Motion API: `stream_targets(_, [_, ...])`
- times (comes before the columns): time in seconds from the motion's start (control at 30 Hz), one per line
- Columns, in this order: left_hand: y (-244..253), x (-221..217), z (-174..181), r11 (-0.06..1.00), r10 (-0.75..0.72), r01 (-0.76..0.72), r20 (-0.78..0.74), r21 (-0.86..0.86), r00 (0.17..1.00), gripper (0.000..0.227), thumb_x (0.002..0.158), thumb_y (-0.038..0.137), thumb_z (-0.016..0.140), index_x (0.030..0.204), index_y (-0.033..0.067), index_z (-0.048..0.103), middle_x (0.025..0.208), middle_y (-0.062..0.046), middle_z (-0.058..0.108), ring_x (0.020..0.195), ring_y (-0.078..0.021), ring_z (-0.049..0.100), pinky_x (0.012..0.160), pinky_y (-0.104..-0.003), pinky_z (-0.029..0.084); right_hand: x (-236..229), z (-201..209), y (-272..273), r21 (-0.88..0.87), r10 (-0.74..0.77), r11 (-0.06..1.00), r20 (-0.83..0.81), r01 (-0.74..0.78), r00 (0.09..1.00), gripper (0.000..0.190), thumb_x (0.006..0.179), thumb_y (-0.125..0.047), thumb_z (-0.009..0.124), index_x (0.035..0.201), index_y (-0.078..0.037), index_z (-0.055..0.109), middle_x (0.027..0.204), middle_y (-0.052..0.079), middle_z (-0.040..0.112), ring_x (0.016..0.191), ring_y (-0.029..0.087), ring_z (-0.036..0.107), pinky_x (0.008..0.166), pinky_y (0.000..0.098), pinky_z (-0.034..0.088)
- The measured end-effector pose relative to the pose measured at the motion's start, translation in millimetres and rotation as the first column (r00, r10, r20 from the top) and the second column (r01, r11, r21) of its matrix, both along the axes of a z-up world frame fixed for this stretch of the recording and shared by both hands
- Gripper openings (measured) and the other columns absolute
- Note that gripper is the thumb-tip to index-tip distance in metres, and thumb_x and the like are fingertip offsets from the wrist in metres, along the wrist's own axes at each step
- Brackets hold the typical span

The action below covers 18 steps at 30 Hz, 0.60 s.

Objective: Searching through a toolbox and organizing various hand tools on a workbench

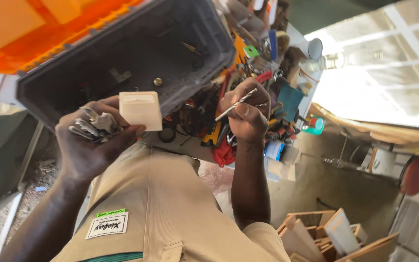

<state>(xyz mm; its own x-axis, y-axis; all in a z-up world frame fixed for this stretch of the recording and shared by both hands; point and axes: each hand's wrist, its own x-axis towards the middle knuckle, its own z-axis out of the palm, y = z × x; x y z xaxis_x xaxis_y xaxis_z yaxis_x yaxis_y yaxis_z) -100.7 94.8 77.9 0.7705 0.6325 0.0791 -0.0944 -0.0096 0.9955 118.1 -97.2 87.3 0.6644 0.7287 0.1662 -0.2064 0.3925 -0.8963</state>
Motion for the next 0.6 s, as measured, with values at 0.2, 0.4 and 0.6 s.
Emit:
stream_targets(0.2, [-48,39,7,0.981,-0.190,0.191,-0.043,0.020,0.981,0.030,0.080,0.012,0.087,0.094,0.0054,0.062,0.121,-0.019,0.074,0.087,-0.0132,0.067,0.074,-0.025,0.053,-17,12,-49,0.077,-0.060,0.995,-0.096,0.068,0.994,0.019,0.092,-0.020,0.065,0.088,-0.007,0.053,0.054,-0.005,0.022,0.047,0.008,0.018,0.049,0.0278,0.015])
stream_targets(0.4, [-94,74,-7,0.991,-0.134,0.131,0.118,0.034,0.984,0.055,0.072,0.008,0.094,0.121,0.0040,0.068,0.092,-0.014,0.076,0.080,-0.0177,0.071,0.074,-0.033,0.058,-39,5,-69,-0.047,-0.450,0.881,0.217,0.470,0.866,0.026,0.083,-0.014,0.068,0.086,0.010,0.060,0.047,0.003,0.032,0.037,0.005,0.029,0.037,0.0215,0.022])
stream_targets(0.6, [-125,87,-6,0.986,-0.168,0.167,0.106,0.018,0.980,0.064,0.079,0.004,0.086,0.137,0.0102,0.059,0.102,-0.011,0.076,0.076,-0.0131,0.063,0.071,-0.028,0.054,-68,19,-69,-0.117,-0.516,0.753,0.505,0.647,0.692,0.019,0.081,-0.013,0.078,0.083,0.005,0.070,0.047,0.004,0.038,0.040,0.006,0.033,0.039,0.0218,0.028])
